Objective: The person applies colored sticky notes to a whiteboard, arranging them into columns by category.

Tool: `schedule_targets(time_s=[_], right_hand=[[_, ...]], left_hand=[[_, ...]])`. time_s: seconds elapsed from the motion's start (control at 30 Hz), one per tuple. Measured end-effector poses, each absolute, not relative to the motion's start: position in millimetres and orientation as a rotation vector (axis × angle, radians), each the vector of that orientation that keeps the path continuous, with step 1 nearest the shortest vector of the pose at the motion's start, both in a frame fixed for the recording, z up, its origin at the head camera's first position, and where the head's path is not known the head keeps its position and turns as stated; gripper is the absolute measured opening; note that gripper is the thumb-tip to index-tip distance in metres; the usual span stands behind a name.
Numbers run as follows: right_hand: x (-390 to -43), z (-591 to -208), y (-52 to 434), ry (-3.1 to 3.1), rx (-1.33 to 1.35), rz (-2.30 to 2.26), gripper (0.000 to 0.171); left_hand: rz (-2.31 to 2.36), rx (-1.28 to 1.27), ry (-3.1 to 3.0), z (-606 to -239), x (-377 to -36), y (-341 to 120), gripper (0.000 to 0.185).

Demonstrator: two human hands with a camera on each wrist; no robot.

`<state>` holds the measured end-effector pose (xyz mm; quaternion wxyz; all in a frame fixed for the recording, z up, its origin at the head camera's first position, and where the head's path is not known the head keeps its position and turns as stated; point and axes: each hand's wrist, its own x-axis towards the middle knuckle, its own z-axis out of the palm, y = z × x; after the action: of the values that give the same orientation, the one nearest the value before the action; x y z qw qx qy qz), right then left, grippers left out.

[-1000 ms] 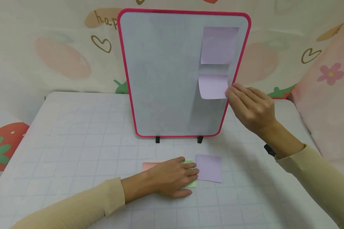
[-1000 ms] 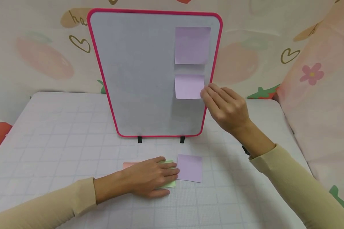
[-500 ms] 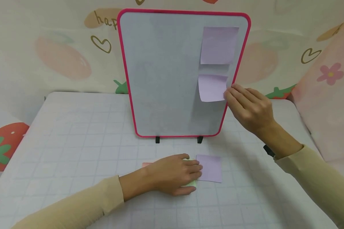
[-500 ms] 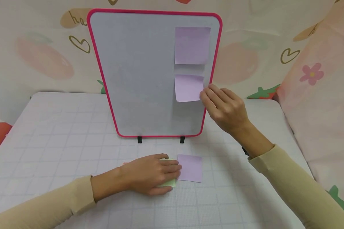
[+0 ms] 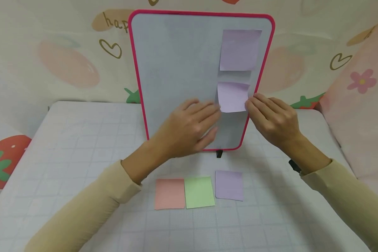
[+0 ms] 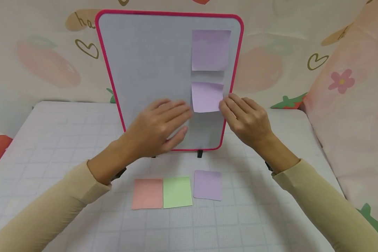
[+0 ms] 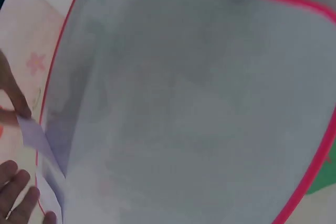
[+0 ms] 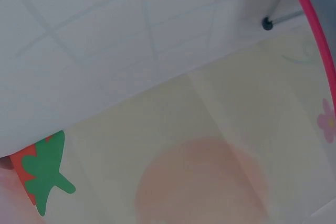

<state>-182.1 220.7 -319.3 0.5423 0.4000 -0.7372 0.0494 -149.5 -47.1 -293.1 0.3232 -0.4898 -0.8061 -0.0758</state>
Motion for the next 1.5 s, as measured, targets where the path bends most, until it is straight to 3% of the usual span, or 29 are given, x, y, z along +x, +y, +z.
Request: schedule_targets(time_s=[0.2, 0.53, 0.8, 1.13, 1.5], right_hand=[[-182.5, -321.8, 221.5, -1.765, 0.958, 0.105, 0.01], [-182.9, -321.6, 222.8, -1.809, 0.962, 0.076, 0.014], [-183.8, -315.4, 214.4, -1.889, 1.035, -0.014, 0.054], [-195.3, -312.9, 197.0, -1.951, 1.179, -0.049, 0.05], [-194.5, -312.7, 195.9, -2.035, 1.156, -0.225, 0.06]], left_hand=[[-0.018, -1.133, -2.27, -279.0, -169.6, -43.9, 0.048], [0.152, -1.142, -2.407, -281.4, -181.5, -41.8, 0.054], [0.192, -1.131, -2.399, -285.1, -184.5, -42.7, 0.055], [0.173, -1.118, -2.397, -285.2, -184.9, -44.0, 0.055], [0.188, -1.1, -2.392, -284.3, -185.4, -44.5, 0.054]])
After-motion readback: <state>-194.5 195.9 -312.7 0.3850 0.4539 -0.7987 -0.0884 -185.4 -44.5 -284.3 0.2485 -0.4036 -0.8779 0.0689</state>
